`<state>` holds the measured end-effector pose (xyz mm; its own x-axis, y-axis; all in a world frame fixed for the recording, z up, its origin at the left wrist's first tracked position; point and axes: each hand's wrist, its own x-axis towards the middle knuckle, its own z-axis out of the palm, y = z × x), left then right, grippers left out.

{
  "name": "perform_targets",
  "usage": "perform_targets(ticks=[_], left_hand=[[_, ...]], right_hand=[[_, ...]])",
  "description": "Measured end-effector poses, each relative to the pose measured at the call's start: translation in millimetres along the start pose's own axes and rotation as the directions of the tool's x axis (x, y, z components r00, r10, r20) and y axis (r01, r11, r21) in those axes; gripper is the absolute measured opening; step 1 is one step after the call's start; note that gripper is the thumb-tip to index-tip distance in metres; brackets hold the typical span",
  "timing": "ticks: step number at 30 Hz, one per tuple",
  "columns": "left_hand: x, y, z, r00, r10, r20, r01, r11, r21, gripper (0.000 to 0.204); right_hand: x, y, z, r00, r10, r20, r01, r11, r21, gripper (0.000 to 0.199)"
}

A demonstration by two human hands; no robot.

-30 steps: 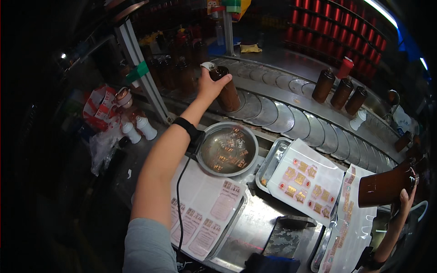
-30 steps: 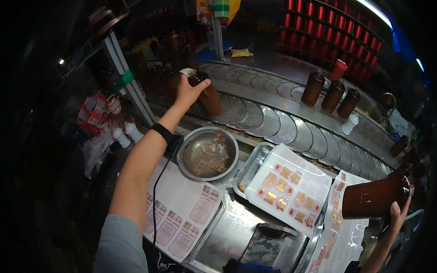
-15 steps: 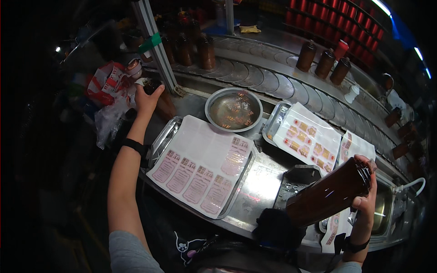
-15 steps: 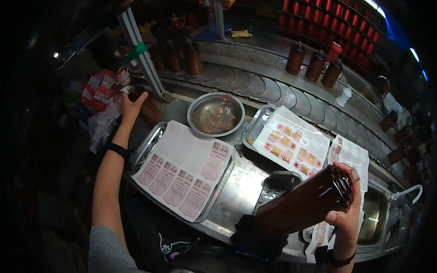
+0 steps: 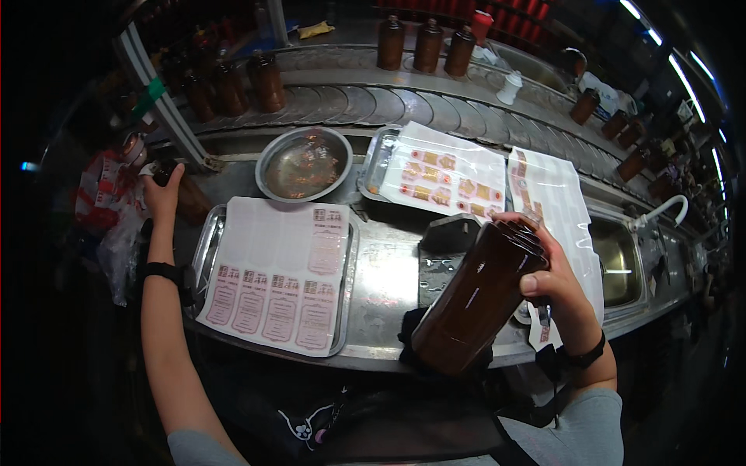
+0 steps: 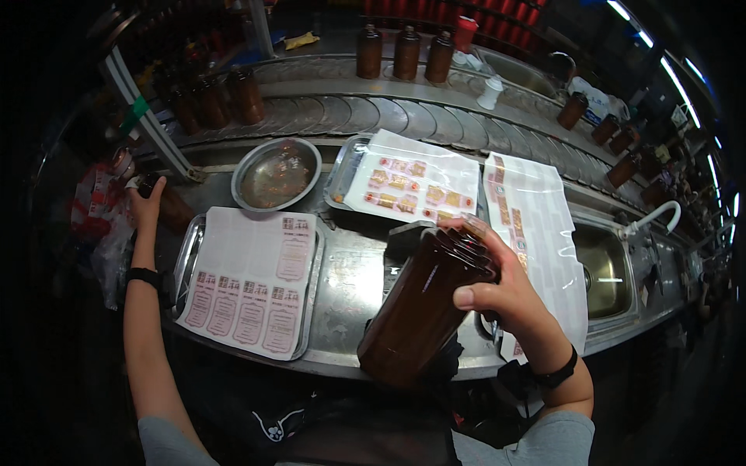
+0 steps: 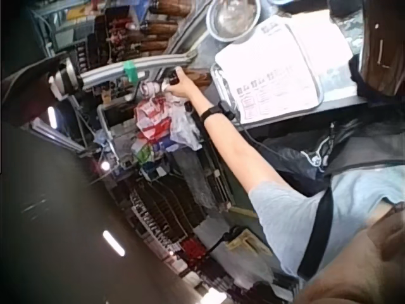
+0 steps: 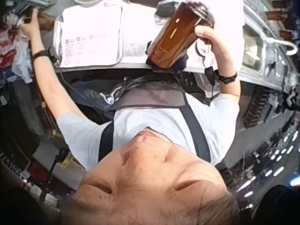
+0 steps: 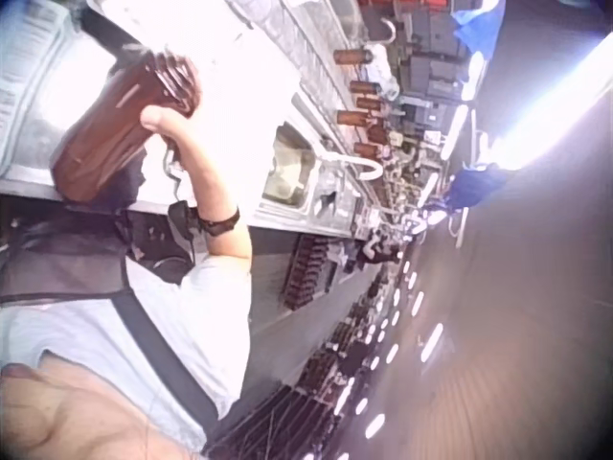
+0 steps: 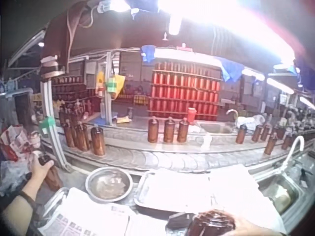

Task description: Applying labels and decorative seals to brown glass bottles at a packaging station.

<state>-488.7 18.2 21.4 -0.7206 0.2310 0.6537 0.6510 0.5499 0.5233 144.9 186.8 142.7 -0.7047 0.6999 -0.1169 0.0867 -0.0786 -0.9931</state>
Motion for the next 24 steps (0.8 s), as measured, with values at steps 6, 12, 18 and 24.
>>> perform_targets(ticks=[6,12,18,24], left_hand=[[-15.0,46.3,-20.8,0.978,-0.201,-0.047,0.198,0.843,0.5,0.084],[-166.9,186.1,-84.5,0.642,0.287,0.711,0.489,0.561,-0.668,0.041],[-304.5,322.6,-115.0,-0.046,0.535,0.843,0.982,0.178,-0.059,0.088],[-318.1,353.0,-114.7,-0.113,0.491,0.864,0.992,0.105,0.07,0.075]], right_hand=[[3.9,17.5,-5.5,0.986,0.156,0.063,-0.16,0.985,0.07,0.086],[15.8,31.3,-3.7,0.967,0.189,0.172,-0.207,0.974,0.092,0.09],[14.4,44.2,-0.6,0.884,0.131,0.45,-0.228,0.959,0.168,0.094],[-21.9,53.9,-22.0,0.987,0.157,0.009,-0.155,0.981,-0.114,0.071]])
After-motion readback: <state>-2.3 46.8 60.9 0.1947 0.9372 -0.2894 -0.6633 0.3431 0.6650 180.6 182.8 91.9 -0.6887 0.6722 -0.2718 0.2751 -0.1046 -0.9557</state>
